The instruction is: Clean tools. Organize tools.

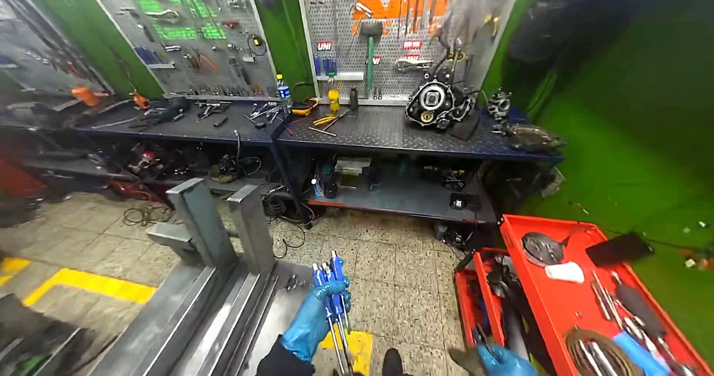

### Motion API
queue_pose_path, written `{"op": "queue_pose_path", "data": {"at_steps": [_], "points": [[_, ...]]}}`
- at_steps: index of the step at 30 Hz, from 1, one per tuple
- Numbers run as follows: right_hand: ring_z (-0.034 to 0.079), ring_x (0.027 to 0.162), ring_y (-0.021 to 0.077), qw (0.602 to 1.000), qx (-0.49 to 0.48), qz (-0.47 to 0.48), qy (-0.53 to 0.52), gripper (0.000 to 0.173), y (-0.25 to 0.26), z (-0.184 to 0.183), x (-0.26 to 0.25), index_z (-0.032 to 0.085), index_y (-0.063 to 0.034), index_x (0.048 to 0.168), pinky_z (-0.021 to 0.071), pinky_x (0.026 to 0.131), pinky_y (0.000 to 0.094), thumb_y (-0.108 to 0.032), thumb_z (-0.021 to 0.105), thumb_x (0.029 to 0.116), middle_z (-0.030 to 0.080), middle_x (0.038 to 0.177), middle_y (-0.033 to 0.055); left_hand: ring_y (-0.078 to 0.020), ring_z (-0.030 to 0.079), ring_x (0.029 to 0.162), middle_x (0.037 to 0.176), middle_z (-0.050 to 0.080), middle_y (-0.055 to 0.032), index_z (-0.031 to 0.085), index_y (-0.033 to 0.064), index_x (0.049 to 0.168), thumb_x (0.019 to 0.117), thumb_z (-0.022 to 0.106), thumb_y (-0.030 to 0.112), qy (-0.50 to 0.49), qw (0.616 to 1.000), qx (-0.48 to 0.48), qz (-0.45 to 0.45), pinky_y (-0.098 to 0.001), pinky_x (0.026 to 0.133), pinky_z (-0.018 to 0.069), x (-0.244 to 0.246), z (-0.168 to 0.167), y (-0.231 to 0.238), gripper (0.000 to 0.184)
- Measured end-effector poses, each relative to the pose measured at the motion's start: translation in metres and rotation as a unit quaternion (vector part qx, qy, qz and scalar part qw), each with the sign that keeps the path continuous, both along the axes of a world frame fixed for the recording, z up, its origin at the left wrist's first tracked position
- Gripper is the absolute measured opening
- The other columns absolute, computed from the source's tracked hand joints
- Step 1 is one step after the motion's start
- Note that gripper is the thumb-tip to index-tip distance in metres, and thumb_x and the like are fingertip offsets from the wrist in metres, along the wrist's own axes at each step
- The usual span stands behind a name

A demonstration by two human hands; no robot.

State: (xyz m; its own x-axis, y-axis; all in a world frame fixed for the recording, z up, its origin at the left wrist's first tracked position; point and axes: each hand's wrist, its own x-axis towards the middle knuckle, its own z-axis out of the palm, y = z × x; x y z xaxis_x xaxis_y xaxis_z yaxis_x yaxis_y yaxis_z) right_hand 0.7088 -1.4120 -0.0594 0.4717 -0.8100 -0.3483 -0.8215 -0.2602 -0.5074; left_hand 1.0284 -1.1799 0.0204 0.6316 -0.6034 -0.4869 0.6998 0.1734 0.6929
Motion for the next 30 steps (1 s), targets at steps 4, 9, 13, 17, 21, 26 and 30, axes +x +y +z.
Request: {"op": "queue_pose_path", "data": {"at_steps": [4,9,13,17,21,26,30], "points": [[0.070,0.083,0.0219,0.988,-0.039,-0.021,-0.149,0.039,-0.103,0.053,0.161,0.077,-0.0070,0.092,0.0549,0.081,0.0494,-0.040,0.058,0.1010,0.074,0.086,0.0102,-0.0154,0.062,0.060,0.086,0.064,-0.0086,0.050,0.0080,0.136,0.0901,0.062,-0.003,-0.031,0.998,0.045,0.042,-0.0301,0.052,0.0562,0.104,0.044,-0.092,0.048],[0.070,0.110,0.0222,0.942,-0.168,0.054,-0.285,0.035,-0.213,0.066,0.335,0.075,-0.0059,0.119,0.0539,0.101,0.0456,-0.032,0.058,0.1027,0.074,0.116,0.0121,-0.0190,0.065,0.064,0.085,0.066,-0.0130,0.053,0.0007,0.126,0.0898,0.067,0.001,-0.137,0.987,0.089,0.013,-0.0331,0.058,0.0577,0.278,0.019,-0.208,0.039],[0.069,0.108,0.0064,0.866,-0.148,-0.008,-0.478,0.028,-0.277,0.091,0.452,0.071,0.0021,0.121,0.0562,0.097,0.0232,-0.011,0.055,0.1015,0.074,0.118,0.0083,-0.0166,0.062,0.078,0.096,0.068,-0.0110,0.065,-0.0020,0.122,0.0915,0.072,0.004,-0.355,0.882,0.303,-0.057,-0.0321,0.071,0.0530,0.392,0.038,-0.320,0.032],[0.070,0.086,0.0019,0.806,-0.082,-0.118,-0.574,0.018,-0.333,0.103,0.562,0.072,0.0019,0.102,0.0600,0.082,0.0215,-0.005,0.055,0.1002,0.075,0.092,-0.0014,-0.0395,0.063,0.121,0.132,0.063,-0.0230,0.046,0.0109,0.151,0.0856,0.074,0.015,-0.414,0.803,0.394,-0.167,-0.0632,0.100,0.0503,0.547,-0.004,-0.433,0.071],[0.068,0.071,0.0075,0.808,0.018,-0.131,-0.574,0.026,-0.368,0.118,0.642,0.070,-0.0088,0.086,0.0613,0.068,0.0284,-0.009,0.050,0.1030,0.071,0.077,-0.0036,-0.0417,0.066,0.114,0.125,0.067,-0.0212,0.050,0.0161,0.147,0.0807,0.074,0.024,-0.442,0.729,0.467,-0.234,-0.0683,0.092,0.0518,0.624,-0.024,-0.520,0.071],[0.063,0.071,-0.0065,0.873,-0.094,-0.074,-0.472,0.025,-0.409,0.122,0.704,0.072,-0.0081,0.082,0.0547,0.071,0.0141,-0.007,0.055,0.1005,0.067,0.073,-0.0118,-0.0407,0.064,0.119,0.131,0.065,-0.0202,0.039,0.0149,0.155,0.0844,0.073,0.024,-0.498,0.667,0.495,-0.249,-0.0646,0.095,0.0523,0.658,-0.053,-0.585,0.079],[0.063,0.071,-0.0051,0.870,-0.066,-0.061,-0.485,0.027,-0.439,0.104,0.735,0.070,-0.0101,0.080,0.0548,0.071,0.0151,-0.006,0.053,0.1011,0.066,0.073,-0.0119,-0.0444,0.050,0.134,0.148,0.048,-0.0260,0.033,0.0139,0.159,0.0810,0.076,0.052,-0.560,0.624,0.507,-0.201,-0.0622,0.104,0.0464,0.660,-0.072,-0.607,0.097]]}}
